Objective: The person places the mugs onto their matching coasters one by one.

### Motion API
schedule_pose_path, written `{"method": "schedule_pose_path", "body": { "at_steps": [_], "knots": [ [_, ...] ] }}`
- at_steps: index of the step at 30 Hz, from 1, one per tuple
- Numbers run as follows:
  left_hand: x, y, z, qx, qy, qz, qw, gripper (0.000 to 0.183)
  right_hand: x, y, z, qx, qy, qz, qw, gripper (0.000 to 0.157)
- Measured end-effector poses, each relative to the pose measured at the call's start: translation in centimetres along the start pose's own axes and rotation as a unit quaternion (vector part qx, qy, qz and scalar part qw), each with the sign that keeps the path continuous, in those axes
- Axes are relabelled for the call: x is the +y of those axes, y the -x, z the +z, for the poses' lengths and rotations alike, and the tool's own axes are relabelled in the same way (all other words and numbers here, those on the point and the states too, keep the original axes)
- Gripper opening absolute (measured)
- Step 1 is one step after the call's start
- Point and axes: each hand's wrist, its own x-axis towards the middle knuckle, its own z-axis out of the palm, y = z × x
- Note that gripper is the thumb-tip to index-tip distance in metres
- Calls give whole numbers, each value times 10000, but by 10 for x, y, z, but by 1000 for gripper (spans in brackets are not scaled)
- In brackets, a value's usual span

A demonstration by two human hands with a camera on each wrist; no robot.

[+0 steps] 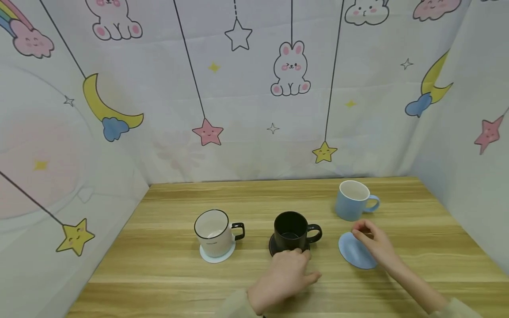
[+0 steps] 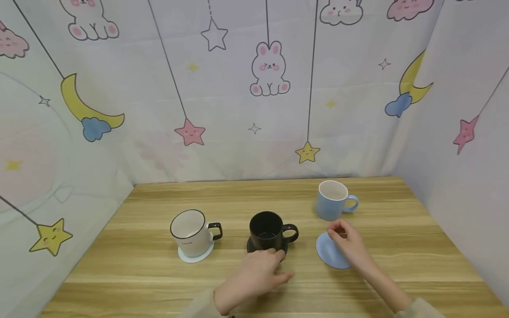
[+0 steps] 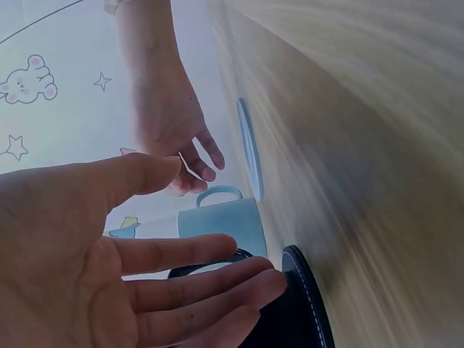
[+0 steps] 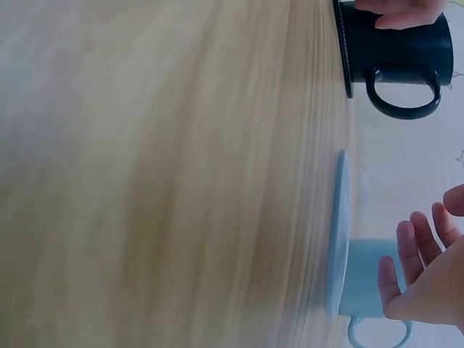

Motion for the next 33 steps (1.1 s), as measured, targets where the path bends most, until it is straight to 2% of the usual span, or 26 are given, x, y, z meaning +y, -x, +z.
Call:
{"method": "schedule_pose_path", "body": {
  "at_steps": [5, 12, 20, 27, 33],
  "knots": [
    [3, -4, 0, -1, 59, 29, 10000, 34, 3, 0, -7, 14, 80, 46, 10000, 12],
    [8, -12, 1, -264, 223, 50, 9994, 36, 5, -4, -19, -83, 451, 258, 9986, 21],
    [16, -22, 3, -278, 232, 181, 9992, 45, 10, -11, -24, 127, 722, 17, 9973, 15],
    [18, -29, 8, 20, 181, 404, 9990, 44, 12, -19, -30, 269, 920, -93, 9954, 13],
    [23, -36, 9, 39, 300, 425, 9986, 46, 16, -26, -36, 314, 970, -179, 9946, 12]
  ]
}}
